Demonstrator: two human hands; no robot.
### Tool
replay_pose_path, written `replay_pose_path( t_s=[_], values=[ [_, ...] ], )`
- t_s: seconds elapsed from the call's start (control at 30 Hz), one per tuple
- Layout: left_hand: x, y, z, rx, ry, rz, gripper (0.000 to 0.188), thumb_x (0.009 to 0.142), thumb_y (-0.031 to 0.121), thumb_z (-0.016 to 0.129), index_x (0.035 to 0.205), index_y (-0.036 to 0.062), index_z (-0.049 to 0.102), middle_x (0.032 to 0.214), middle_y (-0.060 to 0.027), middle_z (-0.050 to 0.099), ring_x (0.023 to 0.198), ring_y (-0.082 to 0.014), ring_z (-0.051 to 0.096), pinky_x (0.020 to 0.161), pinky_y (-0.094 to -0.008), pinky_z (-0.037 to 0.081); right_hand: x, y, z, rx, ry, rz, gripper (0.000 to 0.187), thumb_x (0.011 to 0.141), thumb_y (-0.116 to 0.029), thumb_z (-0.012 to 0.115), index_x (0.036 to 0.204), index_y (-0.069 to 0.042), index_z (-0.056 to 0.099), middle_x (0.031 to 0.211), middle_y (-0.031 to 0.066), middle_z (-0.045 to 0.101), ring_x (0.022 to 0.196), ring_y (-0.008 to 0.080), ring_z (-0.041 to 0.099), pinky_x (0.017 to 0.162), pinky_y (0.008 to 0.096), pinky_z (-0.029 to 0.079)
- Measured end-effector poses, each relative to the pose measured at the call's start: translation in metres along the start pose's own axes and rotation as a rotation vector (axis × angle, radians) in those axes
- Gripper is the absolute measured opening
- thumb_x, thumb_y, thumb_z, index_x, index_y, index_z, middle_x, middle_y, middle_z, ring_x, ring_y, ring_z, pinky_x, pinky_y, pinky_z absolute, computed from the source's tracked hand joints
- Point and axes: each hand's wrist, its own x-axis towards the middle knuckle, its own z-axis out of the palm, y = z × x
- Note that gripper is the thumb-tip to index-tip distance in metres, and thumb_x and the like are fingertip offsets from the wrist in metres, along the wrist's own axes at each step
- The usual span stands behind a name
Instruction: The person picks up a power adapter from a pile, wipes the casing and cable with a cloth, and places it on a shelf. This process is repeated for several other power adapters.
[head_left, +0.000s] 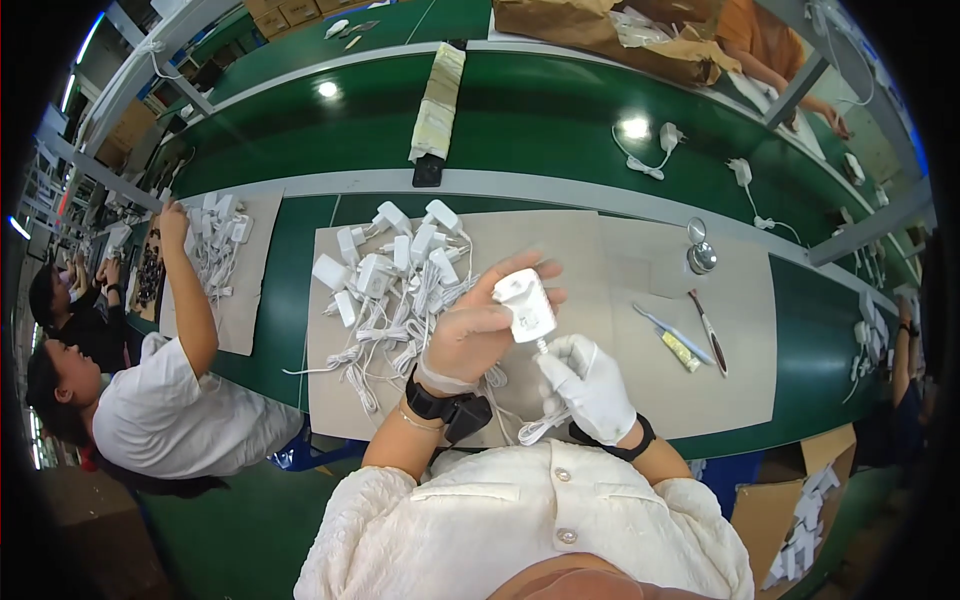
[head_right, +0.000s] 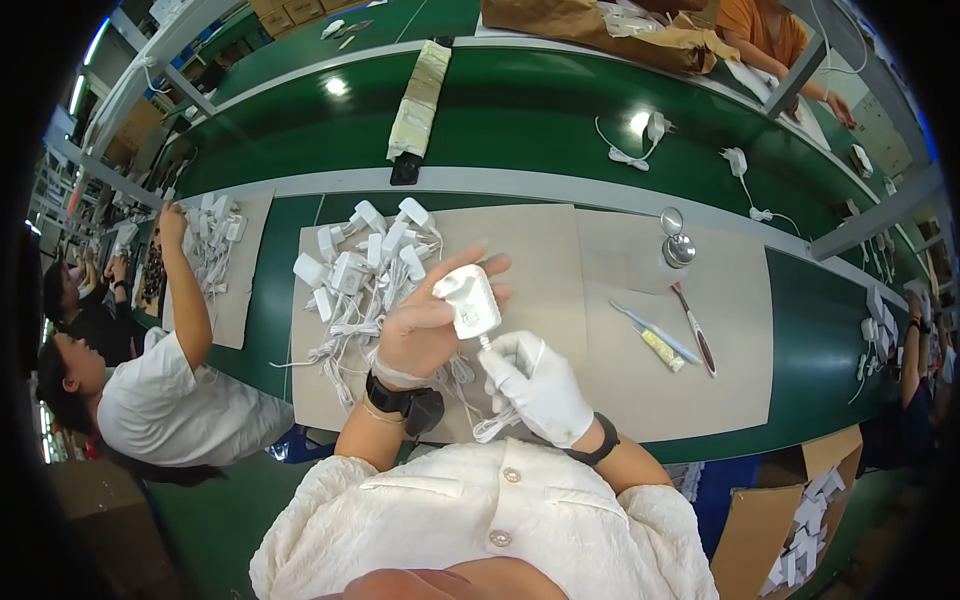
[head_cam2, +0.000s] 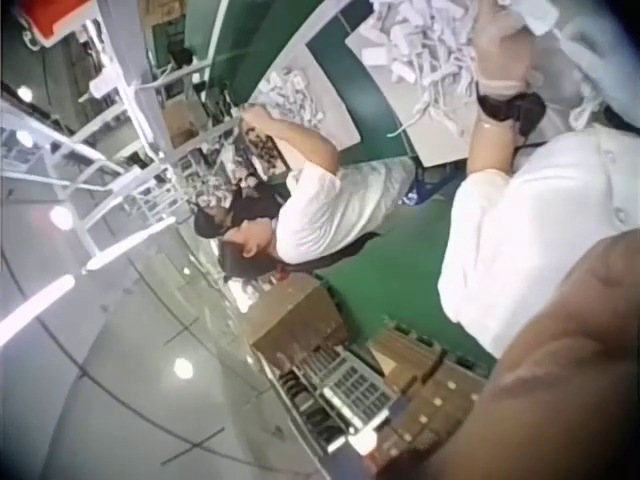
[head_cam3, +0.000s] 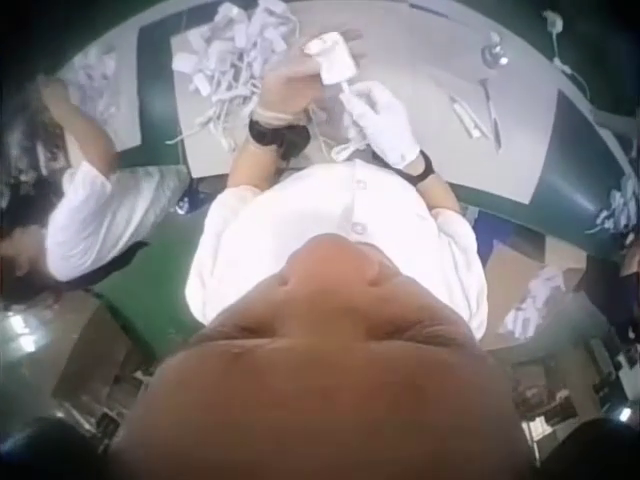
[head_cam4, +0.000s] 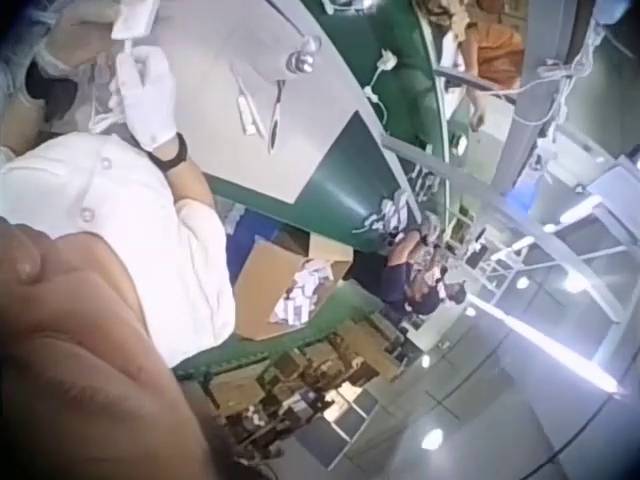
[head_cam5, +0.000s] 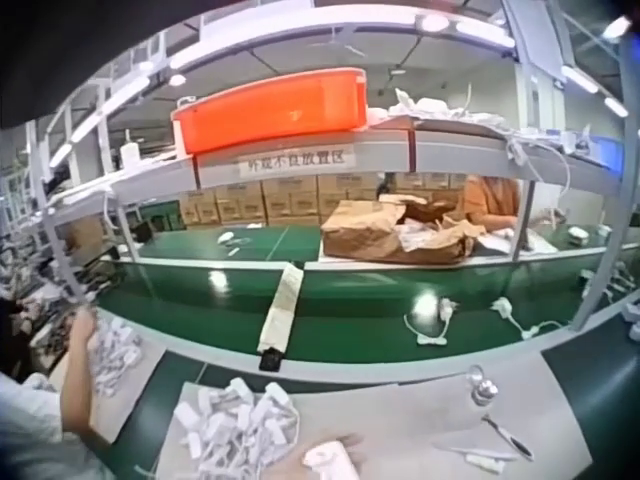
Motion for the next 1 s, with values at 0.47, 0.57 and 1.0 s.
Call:
replay_pose_path(
  t_s=[0.47,0.57,1.0],
  values=[
    [0.0,0.002,-0.003,0.607,0.496,-0.22,0.032,0.096,0.026,0.056,0.118,0.0049,0.065,0.091,-0.0031,0.062,0.072,-0.0059,0.056,0.063,-0.0191,0.045,0.0,-0.01,-0.011,-0.038,-0.017,0.102,0.017,0.095,-0.017,0.054,0.101,-0.001,0.055,0.066,0.0032,0.057,0.045,0.0081,0.049,0.04,0.0201,0.038],
    [0.0,0.004,0.006,0.616,0.501,-0.14,0.029,0.097,0.024,0.054,0.113,0.0044,0.068,0.085,-0.0012,0.061,0.067,-0.0043,0.053,0.06,-0.0177,0.042,0.009,0.011,-0.015,-0.075,0.047,-0.018,0.018,0.095,-0.017,0.055,0.103,-0.002,0.055,0.072,0.0021,0.058,0.053,0.0066,0.051,0.047,0.0203,0.041],
    [-0.007,-0.004,-0.004,0.802,0.426,0.08,0.026,0.096,0.02,0.051,0.113,0.0046,0.065,0.071,0.0017,0.053,0.065,-0.0077,0.052,0.059,-0.0213,0.042,0.05,0.021,-0.035,-0.54,0.139,-0.518,0.019,0.094,-0.025,0.058,0.099,-0.007,0.055,0.07,-0.004,0.049,0.059,0.0057,0.045,0.054,0.0225,0.04]
  ],
)
